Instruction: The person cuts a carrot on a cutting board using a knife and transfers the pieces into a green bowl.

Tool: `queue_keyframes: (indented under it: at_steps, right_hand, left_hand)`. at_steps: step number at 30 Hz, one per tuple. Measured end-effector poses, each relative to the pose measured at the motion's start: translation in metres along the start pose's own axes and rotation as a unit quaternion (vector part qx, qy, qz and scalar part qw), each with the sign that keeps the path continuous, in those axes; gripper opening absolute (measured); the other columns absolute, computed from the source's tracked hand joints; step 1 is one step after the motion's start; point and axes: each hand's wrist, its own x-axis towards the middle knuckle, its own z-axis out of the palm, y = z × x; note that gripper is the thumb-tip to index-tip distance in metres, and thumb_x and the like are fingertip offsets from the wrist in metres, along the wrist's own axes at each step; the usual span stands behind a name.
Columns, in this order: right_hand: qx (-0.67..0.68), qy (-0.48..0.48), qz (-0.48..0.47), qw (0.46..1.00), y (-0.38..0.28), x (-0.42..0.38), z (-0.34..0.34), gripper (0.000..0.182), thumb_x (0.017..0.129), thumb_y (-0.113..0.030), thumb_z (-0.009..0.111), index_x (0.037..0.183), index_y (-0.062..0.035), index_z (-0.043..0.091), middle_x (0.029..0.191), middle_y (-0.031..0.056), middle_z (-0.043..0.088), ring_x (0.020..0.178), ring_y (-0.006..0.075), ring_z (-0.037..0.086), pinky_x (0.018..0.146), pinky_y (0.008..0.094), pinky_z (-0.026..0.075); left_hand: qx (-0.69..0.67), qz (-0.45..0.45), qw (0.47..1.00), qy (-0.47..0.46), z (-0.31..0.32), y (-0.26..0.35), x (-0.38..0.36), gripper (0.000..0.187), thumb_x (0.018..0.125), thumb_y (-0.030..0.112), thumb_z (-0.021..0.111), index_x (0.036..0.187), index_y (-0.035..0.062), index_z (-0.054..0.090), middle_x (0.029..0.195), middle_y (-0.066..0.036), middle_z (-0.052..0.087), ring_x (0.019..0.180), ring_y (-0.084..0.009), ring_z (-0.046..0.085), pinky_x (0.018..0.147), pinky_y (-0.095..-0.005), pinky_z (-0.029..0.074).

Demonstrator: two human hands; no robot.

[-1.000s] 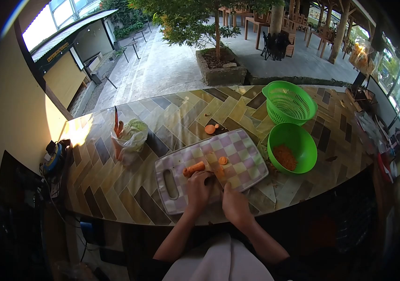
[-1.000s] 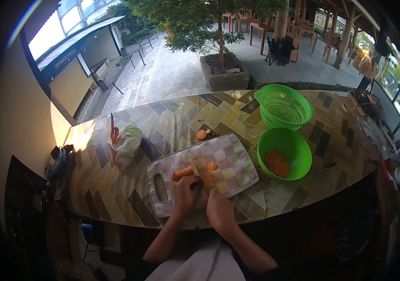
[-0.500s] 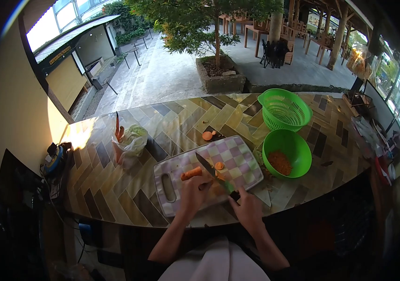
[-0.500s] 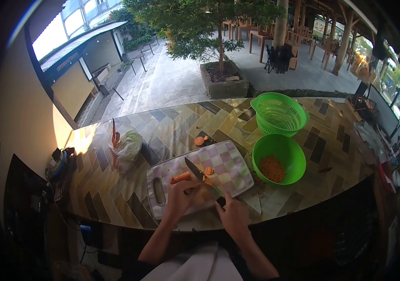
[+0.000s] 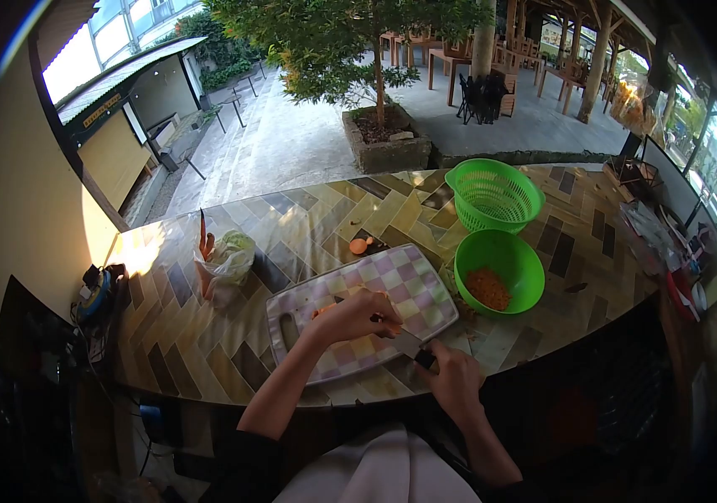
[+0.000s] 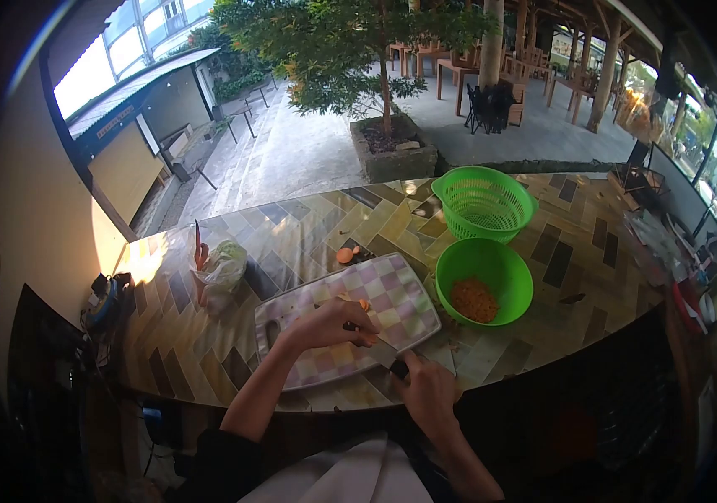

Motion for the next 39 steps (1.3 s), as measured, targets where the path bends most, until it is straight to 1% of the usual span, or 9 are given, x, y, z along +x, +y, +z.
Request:
queue_keyframes:
  at_steps: [5, 8, 11, 14, 23, 27, 33, 36, 39]
  right_hand:
    - [-0.003, -0.014, 0.010, 1.000, 0.001, -0.004, -0.002, 0.031, 0.074, -0.018, 0.081, 0.099, -0.0059, 0.066, 0.076, 0.0123, 0.068, 0.075, 0.0326, 0.068, 0.067, 0.0417, 0.051]
    - [0.003, -0.017, 0.015, 1.000, 0.005, -0.006, 0.000, 0.032, 0.074, -0.019, 0.082, 0.099, -0.0056, 0.066, 0.075, 0.0125, 0.068, 0.074, 0.0329, 0.068, 0.067, 0.0414, 0.052]
    - [0.013, -0.024, 0.029, 0.999, 0.009, -0.008, -0.001, 0.032, 0.074, -0.020, 0.082, 0.098, -0.0054, 0.066, 0.075, 0.0130, 0.068, 0.074, 0.0332, 0.068, 0.067, 0.0411, 0.052]
    - [0.028, -0.035, 0.049, 0.998, 0.016, -0.007, -0.002, 0.033, 0.076, -0.023, 0.082, 0.098, -0.0052, 0.066, 0.075, 0.0139, 0.067, 0.074, 0.0336, 0.068, 0.067, 0.0419, 0.051]
    - [0.104, -0.039, 0.105, 0.988, 0.026, -0.001, 0.003, 0.035, 0.078, -0.029, 0.081, 0.095, -0.0025, 0.064, 0.073, 0.0155, 0.066, 0.071, 0.0335, 0.067, 0.064, 0.0417, 0.049]
    - [0.109, -0.041, 0.092, 0.989, 0.024, 0.001, 0.006, 0.035, 0.079, -0.029, 0.081, 0.096, -0.0037, 0.064, 0.074, 0.0158, 0.067, 0.073, 0.0334, 0.068, 0.065, 0.0419, 0.050]
    - [0.054, -0.027, 0.068, 0.996, 0.019, -0.001, 0.007, 0.031, 0.079, -0.026, 0.080, 0.097, -0.0063, 0.065, 0.075, 0.0144, 0.068, 0.076, 0.0340, 0.069, 0.065, 0.0437, 0.050]
    - [0.035, -0.032, 0.065, 0.997, 0.015, -0.001, 0.003, 0.029, 0.079, -0.025, 0.079, 0.098, -0.0076, 0.065, 0.075, 0.0131, 0.068, 0.075, 0.0339, 0.068, 0.065, 0.0437, 0.050]
    - [0.040, -0.025, 0.050, 0.998, 0.016, -0.002, 0.004, 0.029, 0.079, -0.025, 0.079, 0.099, -0.0081, 0.066, 0.074, 0.0120, 0.068, 0.074, 0.0332, 0.068, 0.065, 0.0431, 0.050]
  left_hand:
    - [-0.049, 0.022, 0.996, -0.066, -0.002, -0.021, 0.015, 0.018, 0.084, 0.011, 0.074, 0.099, 0.0014, 0.075, 0.090, -0.009, 0.074, 0.086, -0.0165, 0.070, 0.077, -0.0310, 0.054]
    - [-0.033, -0.043, 0.998, -0.039, -0.008, -0.019, 0.020, 0.018, 0.085, 0.012, 0.074, 0.100, 0.0013, 0.075, 0.093, -0.009, 0.075, 0.086, -0.0165, 0.070, 0.080, -0.0302, 0.054]
    - [-0.040, 0.004, 0.997, 0.064, -0.017, -0.020, 0.015, 0.018, 0.086, 0.013, 0.073, 0.100, 0.0020, 0.075, 0.095, -0.009, 0.074, 0.088, -0.0169, 0.070, 0.083, -0.0302, 0.053]
    - [-0.035, -0.018, 0.988, 0.152, -0.025, -0.004, 0.002, 0.017, 0.084, 0.004, 0.072, 0.101, 0.0004, 0.075, 0.094, -0.009, 0.075, 0.086, -0.0174, 0.070, 0.077, -0.0311, 0.054]
    - [0.045, -0.020, 0.982, 0.180, 0.019, -0.017, -0.054, 0.022, 0.078, 0.001, 0.072, 0.100, 0.0001, 0.074, 0.093, -0.012, 0.072, 0.083, -0.0253, 0.070, 0.076, -0.0341, 0.053]
    - [0.148, -0.021, 0.971, 0.188, 0.038, -0.019, -0.063, 0.017, 0.076, 0.000, 0.071, 0.092, 0.0015, 0.075, 0.094, -0.012, 0.071, 0.094, -0.0263, 0.068, 0.083, -0.0358, 0.053]
    - [0.109, 0.000, 0.925, 0.365, 0.040, -0.012, -0.054, 0.016, 0.080, 0.013, 0.073, 0.093, 0.0036, 0.076, 0.107, -0.008, 0.070, 0.102, -0.0257, 0.063, 0.094, -0.0362, 0.049]
    - [0.106, 0.022, 0.947, 0.303, 0.022, 0.003, -0.038, 0.019, 0.081, 0.019, 0.074, 0.094, 0.0068, 0.077, 0.111, -0.005, 0.070, 0.111, -0.0243, 0.058, 0.100, -0.0394, 0.045]
    - [0.124, 0.039, 0.982, 0.140, 0.011, -0.006, -0.020, 0.020, 0.080, 0.021, 0.075, 0.096, 0.0108, 0.078, 0.116, -0.001, 0.069, 0.116, -0.0225, 0.054, 0.102, -0.0388, 0.041]
